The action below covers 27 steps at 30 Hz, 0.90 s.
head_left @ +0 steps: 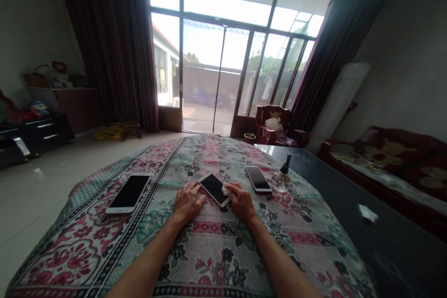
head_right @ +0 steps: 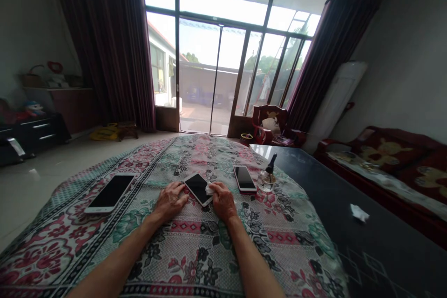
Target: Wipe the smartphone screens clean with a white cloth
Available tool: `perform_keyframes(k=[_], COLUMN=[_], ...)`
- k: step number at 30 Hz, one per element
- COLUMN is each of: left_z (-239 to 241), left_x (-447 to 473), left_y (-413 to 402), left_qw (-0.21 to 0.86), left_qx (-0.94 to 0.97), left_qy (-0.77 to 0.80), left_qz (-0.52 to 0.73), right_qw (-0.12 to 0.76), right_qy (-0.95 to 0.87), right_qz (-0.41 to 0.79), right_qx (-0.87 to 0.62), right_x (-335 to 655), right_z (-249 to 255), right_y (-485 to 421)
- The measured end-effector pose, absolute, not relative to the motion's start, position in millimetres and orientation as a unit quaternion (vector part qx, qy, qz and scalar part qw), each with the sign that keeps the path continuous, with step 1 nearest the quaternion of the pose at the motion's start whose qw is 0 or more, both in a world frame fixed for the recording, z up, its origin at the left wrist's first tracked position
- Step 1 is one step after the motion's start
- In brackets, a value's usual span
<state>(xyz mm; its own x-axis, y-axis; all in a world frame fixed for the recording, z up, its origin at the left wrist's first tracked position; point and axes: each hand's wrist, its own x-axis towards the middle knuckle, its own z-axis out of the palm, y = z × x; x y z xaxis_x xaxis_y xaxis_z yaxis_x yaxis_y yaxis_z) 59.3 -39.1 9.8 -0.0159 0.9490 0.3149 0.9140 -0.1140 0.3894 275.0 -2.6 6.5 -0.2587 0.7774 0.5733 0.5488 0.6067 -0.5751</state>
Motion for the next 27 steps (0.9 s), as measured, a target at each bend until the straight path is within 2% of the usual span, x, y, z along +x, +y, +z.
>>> perform_keyframes(k=[8,15,27], left_z=[9.0,13.1,11.1], left_x=[75.0,73.2,73.6], left_y=[-26.2,-23.1,-21.0], left_qw=[0.045,0.071,0.068], left_qx=[0.673,0.682,0.682], left_qy=[0.685,0.672,0.67], left_qz=[0.275,0.28,0.285], right_qw=[0.448,0.421,0.404], right_qy=[-0.788,-0.806,-0.812], right_qz=[0.149,0.199,0.173], right_qx=[-0.395,-0.365,-0.384], right_x=[276.0,273.9,272.2], right_z=[10.9,14.4,13.1], right_y=[-8.6,-13.7,-12.5])
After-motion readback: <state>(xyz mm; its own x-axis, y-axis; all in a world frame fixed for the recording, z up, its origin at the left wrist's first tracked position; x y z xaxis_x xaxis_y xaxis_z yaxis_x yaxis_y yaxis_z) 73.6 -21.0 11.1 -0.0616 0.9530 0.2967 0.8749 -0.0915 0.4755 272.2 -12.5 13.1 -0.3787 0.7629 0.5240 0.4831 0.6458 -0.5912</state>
